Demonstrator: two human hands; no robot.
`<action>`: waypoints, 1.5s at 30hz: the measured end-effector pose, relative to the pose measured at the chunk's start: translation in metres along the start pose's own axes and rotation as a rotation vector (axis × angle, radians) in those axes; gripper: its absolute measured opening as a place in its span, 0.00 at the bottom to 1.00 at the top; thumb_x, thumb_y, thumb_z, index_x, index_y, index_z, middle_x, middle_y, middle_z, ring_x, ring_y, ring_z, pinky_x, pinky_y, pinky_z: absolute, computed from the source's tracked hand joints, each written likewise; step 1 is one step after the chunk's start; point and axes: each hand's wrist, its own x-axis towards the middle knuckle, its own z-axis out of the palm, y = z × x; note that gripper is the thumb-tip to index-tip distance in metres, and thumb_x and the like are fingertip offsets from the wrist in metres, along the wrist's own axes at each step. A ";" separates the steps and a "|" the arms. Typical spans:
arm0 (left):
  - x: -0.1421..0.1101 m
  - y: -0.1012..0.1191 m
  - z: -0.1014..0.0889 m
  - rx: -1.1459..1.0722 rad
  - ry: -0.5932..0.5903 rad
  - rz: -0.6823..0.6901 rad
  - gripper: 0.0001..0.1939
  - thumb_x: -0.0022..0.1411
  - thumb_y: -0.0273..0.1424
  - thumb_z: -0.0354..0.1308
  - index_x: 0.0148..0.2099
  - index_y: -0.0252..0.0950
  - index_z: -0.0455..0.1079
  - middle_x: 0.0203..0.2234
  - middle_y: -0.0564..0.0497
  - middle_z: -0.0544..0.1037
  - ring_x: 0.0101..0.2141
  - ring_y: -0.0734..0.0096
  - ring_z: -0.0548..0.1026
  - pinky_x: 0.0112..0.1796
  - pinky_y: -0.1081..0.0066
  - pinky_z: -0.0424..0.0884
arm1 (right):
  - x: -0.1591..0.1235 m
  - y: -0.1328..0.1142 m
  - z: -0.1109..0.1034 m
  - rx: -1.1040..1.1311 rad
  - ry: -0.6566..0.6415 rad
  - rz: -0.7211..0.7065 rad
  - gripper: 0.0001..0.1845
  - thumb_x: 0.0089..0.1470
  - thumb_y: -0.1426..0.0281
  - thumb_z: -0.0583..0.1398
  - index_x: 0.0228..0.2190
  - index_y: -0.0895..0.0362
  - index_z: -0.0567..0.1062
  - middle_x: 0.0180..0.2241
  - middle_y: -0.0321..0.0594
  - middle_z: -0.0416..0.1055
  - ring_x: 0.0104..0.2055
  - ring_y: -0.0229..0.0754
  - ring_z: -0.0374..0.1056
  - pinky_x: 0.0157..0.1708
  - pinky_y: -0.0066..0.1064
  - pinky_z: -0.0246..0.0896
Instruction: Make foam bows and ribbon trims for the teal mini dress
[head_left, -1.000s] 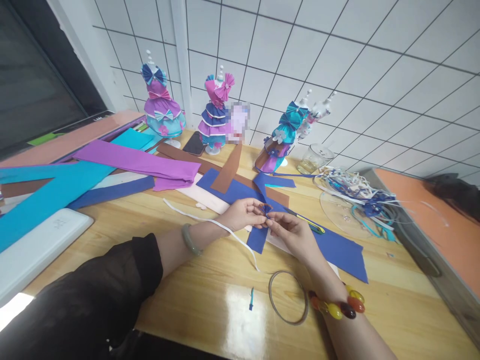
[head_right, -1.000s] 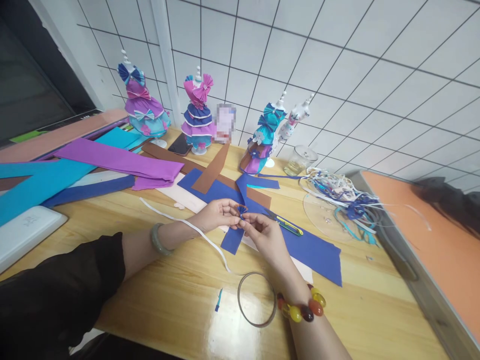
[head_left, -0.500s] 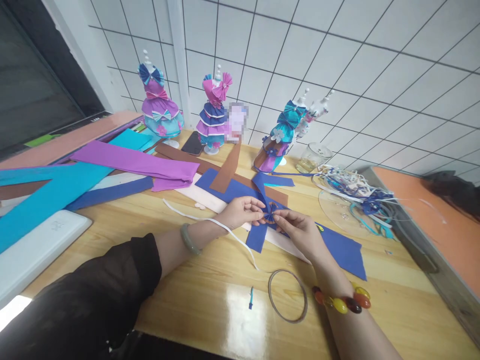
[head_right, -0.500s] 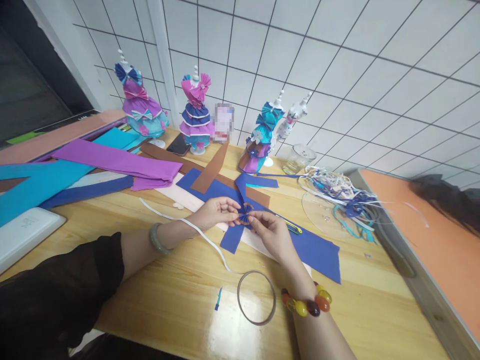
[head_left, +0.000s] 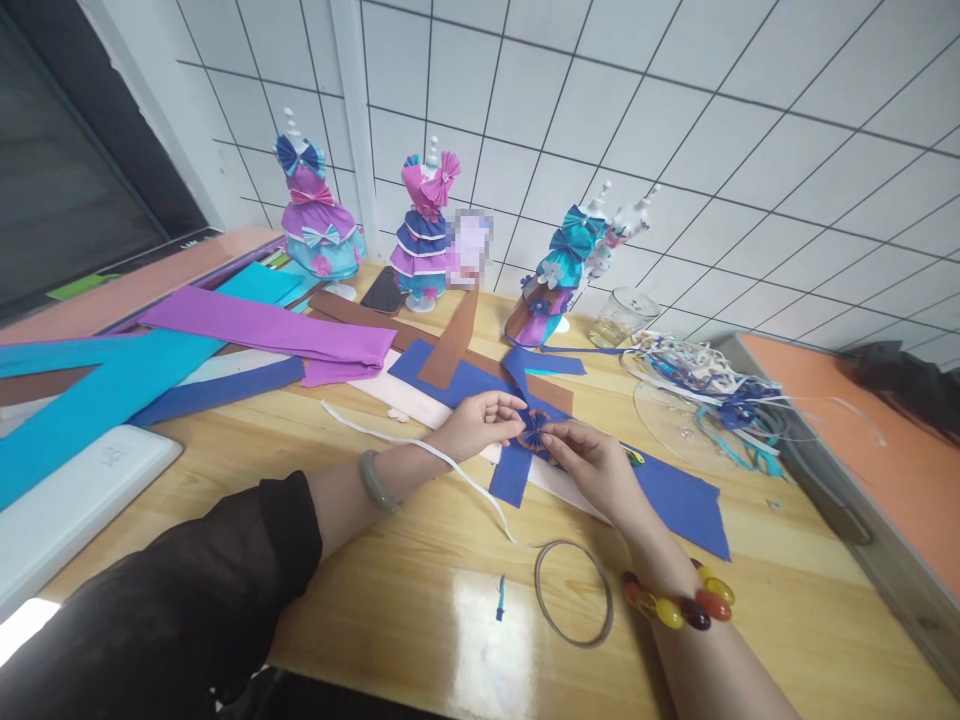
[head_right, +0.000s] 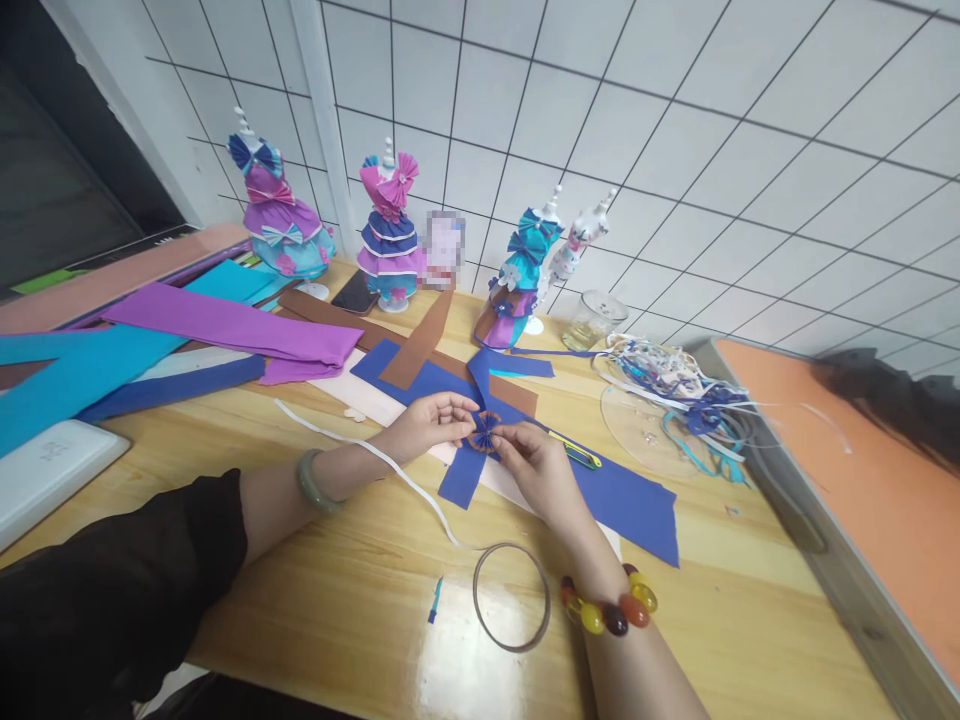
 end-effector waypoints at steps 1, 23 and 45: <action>0.000 0.000 0.001 0.001 -0.013 0.004 0.19 0.46 0.29 0.61 0.42 0.29 0.65 0.28 0.51 0.70 0.27 0.80 0.69 0.29 0.75 0.68 | 0.000 -0.001 0.001 -0.019 0.002 -0.020 0.12 0.52 0.63 0.54 0.32 0.56 0.74 0.30 0.41 0.71 0.31 0.41 0.66 0.32 0.32 0.60; 0.000 0.004 0.003 0.032 0.045 -0.058 0.07 0.49 0.26 0.58 0.30 0.28 0.65 0.22 0.50 0.73 0.22 0.80 0.70 0.28 0.76 0.67 | 0.001 -0.005 0.005 0.377 0.000 0.299 0.19 0.48 0.55 0.56 0.26 0.59 0.75 0.16 0.36 0.68 0.19 0.34 0.59 0.22 0.26 0.53; -0.006 0.010 0.006 0.005 -0.026 -0.136 0.10 0.48 0.29 0.60 0.30 0.28 0.64 0.24 0.48 0.73 0.22 0.77 0.72 0.26 0.72 0.70 | 0.002 -0.010 0.010 0.529 0.024 0.276 0.15 0.43 0.58 0.62 0.26 0.58 0.73 0.21 0.35 0.69 0.21 0.33 0.60 0.23 0.26 0.54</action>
